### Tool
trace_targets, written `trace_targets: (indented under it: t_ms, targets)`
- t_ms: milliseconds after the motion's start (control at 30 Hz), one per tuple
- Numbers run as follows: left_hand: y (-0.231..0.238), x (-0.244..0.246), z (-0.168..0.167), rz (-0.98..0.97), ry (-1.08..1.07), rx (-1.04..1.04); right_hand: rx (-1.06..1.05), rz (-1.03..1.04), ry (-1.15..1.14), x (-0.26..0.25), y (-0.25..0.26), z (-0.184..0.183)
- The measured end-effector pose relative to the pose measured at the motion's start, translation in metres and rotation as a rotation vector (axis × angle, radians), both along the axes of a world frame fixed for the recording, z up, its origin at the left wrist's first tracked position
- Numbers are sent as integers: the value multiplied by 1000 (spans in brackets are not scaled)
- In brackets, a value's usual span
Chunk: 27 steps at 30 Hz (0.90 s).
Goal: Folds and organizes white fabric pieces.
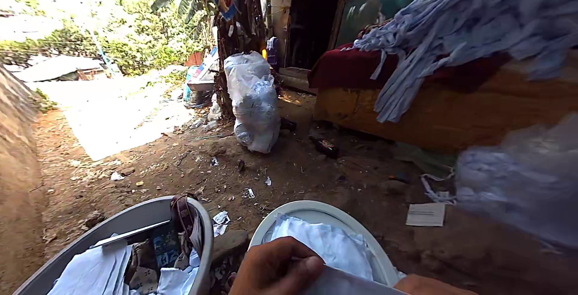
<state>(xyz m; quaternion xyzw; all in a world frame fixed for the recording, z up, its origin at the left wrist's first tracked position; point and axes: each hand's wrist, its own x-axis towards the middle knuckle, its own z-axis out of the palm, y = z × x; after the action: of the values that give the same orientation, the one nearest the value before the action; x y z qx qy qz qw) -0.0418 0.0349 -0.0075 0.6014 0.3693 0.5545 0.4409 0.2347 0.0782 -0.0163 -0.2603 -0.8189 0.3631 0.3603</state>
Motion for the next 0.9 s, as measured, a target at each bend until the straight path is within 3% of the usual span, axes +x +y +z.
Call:
trace_targets:
  t_ms: [167,400,533,700,900]
  targets:
    - [28,-6,-26,-51,59,-331,-226,-434,-69,-19,11,-30]
    - [43,-9,-51,-33,472,-371,-320,-541,-198,-30,40,-55]
    - [52,-6,-63,-12,524,-436,-132,-615,-359,-35,43,-69]
    - [58,3,-76,17,551,-442,524,-710,-426,-46,41,-87]
    - [59,11,-78,43,588,-467,480,-484,-541,-76,14,-93]
